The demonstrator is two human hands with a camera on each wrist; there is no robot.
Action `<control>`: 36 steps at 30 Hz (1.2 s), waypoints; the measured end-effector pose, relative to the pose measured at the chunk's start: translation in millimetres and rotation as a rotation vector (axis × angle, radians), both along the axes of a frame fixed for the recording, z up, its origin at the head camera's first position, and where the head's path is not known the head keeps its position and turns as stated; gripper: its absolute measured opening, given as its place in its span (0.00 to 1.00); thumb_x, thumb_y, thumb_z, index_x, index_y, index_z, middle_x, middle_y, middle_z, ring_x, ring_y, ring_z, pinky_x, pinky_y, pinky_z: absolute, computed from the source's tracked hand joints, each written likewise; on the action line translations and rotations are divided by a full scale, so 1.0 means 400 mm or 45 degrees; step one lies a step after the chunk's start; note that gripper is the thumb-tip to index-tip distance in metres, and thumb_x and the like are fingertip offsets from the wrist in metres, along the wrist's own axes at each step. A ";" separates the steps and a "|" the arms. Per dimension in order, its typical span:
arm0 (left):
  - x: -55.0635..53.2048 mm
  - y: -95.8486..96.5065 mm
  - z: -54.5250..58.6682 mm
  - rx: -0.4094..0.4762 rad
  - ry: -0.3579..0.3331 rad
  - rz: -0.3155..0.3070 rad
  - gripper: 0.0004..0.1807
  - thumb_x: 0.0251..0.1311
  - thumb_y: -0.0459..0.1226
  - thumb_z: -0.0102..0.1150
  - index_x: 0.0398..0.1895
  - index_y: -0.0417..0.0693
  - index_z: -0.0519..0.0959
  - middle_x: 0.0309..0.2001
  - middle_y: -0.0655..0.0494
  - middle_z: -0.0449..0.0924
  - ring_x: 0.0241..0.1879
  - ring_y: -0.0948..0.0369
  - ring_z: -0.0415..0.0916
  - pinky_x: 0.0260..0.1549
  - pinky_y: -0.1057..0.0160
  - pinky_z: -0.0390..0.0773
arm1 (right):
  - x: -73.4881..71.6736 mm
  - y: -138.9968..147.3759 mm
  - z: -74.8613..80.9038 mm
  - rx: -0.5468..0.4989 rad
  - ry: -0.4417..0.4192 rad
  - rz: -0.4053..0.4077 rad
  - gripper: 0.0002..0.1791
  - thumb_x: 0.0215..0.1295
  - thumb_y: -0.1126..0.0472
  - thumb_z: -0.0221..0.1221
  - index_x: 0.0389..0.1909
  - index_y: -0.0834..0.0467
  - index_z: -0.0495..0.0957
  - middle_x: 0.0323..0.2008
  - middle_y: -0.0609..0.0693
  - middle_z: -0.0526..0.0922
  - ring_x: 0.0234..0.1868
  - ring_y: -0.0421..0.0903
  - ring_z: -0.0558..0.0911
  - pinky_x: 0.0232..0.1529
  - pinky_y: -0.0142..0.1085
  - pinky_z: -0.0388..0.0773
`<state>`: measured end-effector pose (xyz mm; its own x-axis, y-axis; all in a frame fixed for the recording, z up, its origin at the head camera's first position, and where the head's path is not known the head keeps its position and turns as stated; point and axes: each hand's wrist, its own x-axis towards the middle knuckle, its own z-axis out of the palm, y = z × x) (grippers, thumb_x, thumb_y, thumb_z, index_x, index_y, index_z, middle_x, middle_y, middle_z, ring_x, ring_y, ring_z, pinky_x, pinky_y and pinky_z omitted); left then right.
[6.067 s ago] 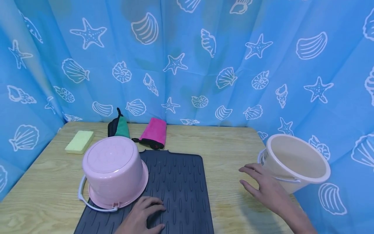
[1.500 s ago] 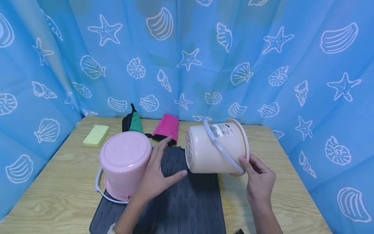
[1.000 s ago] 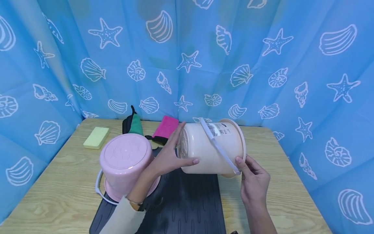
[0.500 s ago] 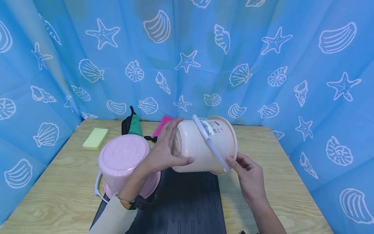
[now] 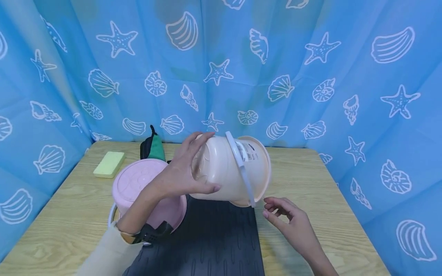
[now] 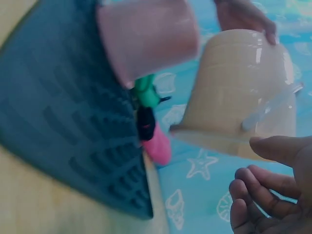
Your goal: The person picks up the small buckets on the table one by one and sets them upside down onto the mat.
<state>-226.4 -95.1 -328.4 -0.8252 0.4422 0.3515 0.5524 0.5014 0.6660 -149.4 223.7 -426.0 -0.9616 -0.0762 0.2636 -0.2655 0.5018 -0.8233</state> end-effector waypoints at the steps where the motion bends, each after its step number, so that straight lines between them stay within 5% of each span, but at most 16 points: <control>1: 0.001 -0.003 0.005 -0.022 0.010 -0.001 0.60 0.38 0.59 0.75 0.77 0.80 0.50 0.77 0.58 0.44 0.72 0.49 0.48 0.55 0.35 0.72 | 0.006 0.001 -0.006 0.058 0.010 0.006 0.15 0.64 0.55 0.68 0.51 0.48 0.83 0.43 0.41 0.83 0.42 0.40 0.80 0.45 0.34 0.79; 4: 0.006 -0.012 0.015 -0.088 0.035 0.000 0.60 0.38 0.61 0.74 0.77 0.79 0.50 0.77 0.56 0.43 0.72 0.47 0.47 0.54 0.35 0.72 | 0.023 0.002 -0.024 0.232 0.061 0.048 0.16 0.61 0.57 0.70 0.51 0.45 0.83 0.41 0.36 0.82 0.41 0.36 0.80 0.42 0.36 0.80; 7: 0.013 -0.018 0.019 -0.140 0.048 0.001 0.60 0.38 0.63 0.72 0.78 0.78 0.51 0.78 0.55 0.43 0.73 0.46 0.45 0.54 0.33 0.70 | 0.042 -0.004 -0.040 0.377 0.113 0.200 0.16 0.62 0.58 0.70 0.51 0.47 0.83 0.43 0.35 0.81 0.42 0.37 0.81 0.40 0.36 0.81; 14: 0.019 -0.028 0.023 -0.273 0.074 -0.029 0.60 0.38 0.66 0.71 0.78 0.77 0.50 0.78 0.56 0.44 0.72 0.43 0.47 0.53 0.30 0.68 | 0.063 -0.026 -0.086 0.582 -0.060 0.589 0.19 0.67 0.50 0.65 0.53 0.56 0.82 0.48 0.44 0.80 0.46 0.41 0.79 0.44 0.37 0.81; 18: 0.023 -0.031 0.026 -0.334 0.055 -0.032 0.61 0.38 0.66 0.71 0.78 0.77 0.50 0.78 0.56 0.43 0.72 0.39 0.47 0.51 0.29 0.69 | 0.066 -0.031 -0.117 0.661 0.003 0.692 0.20 0.66 0.48 0.65 0.53 0.55 0.83 0.49 0.44 0.79 0.47 0.40 0.77 0.45 0.36 0.80; 26: 0.019 -0.012 0.032 -0.452 0.080 -0.052 0.61 0.37 0.67 0.71 0.79 0.75 0.51 0.77 0.52 0.46 0.70 0.39 0.47 0.49 0.33 0.72 | 0.066 -0.023 -0.181 0.683 0.297 0.788 0.16 0.66 0.54 0.66 0.50 0.56 0.83 0.48 0.45 0.77 0.45 0.39 0.75 0.41 0.33 0.78; 36: 0.003 0.017 0.005 -0.630 0.067 -0.067 0.62 0.39 0.67 0.70 0.80 0.72 0.50 0.78 0.47 0.46 0.71 0.36 0.49 0.51 0.33 0.72 | 0.064 -0.027 -0.190 0.639 0.345 0.792 0.15 0.66 0.54 0.66 0.50 0.56 0.84 0.48 0.44 0.76 0.44 0.38 0.74 0.41 0.32 0.78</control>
